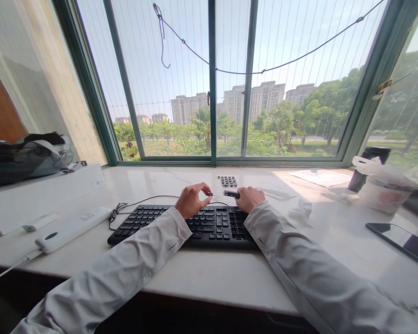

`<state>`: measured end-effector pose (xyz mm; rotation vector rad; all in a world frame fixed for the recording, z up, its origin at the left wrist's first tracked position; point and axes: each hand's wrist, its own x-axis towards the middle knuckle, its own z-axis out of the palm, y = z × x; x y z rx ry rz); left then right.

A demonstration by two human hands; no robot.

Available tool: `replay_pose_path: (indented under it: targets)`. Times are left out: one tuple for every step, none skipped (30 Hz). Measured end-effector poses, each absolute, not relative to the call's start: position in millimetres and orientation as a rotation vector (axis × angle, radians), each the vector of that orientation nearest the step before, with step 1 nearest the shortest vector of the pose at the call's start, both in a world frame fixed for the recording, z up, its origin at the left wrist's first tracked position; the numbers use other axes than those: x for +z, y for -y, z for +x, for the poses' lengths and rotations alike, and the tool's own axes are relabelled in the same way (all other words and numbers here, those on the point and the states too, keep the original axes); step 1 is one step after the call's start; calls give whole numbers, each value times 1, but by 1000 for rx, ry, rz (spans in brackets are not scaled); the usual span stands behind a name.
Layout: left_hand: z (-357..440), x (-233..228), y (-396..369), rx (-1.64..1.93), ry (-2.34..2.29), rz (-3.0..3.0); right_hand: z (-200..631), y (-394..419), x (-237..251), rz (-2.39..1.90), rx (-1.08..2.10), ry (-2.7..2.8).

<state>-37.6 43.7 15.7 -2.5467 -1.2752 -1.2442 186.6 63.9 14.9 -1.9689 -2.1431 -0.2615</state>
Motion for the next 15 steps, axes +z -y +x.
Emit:
replay_pose_path:
  targets:
    - [-38, 15, -45, -1229, 1286, -2547, 187, -64, 14, -2005, -224, 2154]
    - [-38, 15, -45, -1213, 1296, -2549, 188, -64, 13, -2028, -194, 2155]
    - [-38, 14, -46, -1198, 1305, -2552, 188, -64, 13, -2035, -176, 2150]
    - [-38, 14, -46, -1184, 1313, -2555, 188, -64, 12, -2027, -171, 2144]
    - [-38, 14, -46, -1172, 1321, -2559, 188, -64, 12, -2012, -174, 2135]
    - [-38, 14, -45, -1163, 1327, -2562, 188, -64, 12, -1981, -184, 2133]
    - [-38, 14, -45, -1156, 1334, -2562, 188, -64, 12, -1965, -191, 2128]
    - [-37, 14, -45, -1150, 1344, -2557, 188, -64, 13, -1963, -187, 2114]
    - [-37, 14, -45, -1145, 1359, -2547, 188, -65, 13, -1963, -176, 2113]
    - [-37, 14, -45, -1137, 1378, -2534, 188, -65, 13, -1959, -169, 2117]
    - [-38, 14, -45, -1128, 1399, -2522, 187, -65, 14, -1946, -161, 2127]
    - [-38, 13, -45, -1119, 1421, -2510, 187, -64, 14, -1937, -158, 2132]
    - [-38, 13, -46, -1110, 1440, -2500, 186, -64, 15, -1928, -160, 2130]
    - [-38, 12, -46, -1102, 1456, -2492, 186, -64, 16, -1914, -165, 2130]
    - [-38, 12, -46, -1094, 1467, -2487, 186, -64, 16, -1905, -176, 2134]
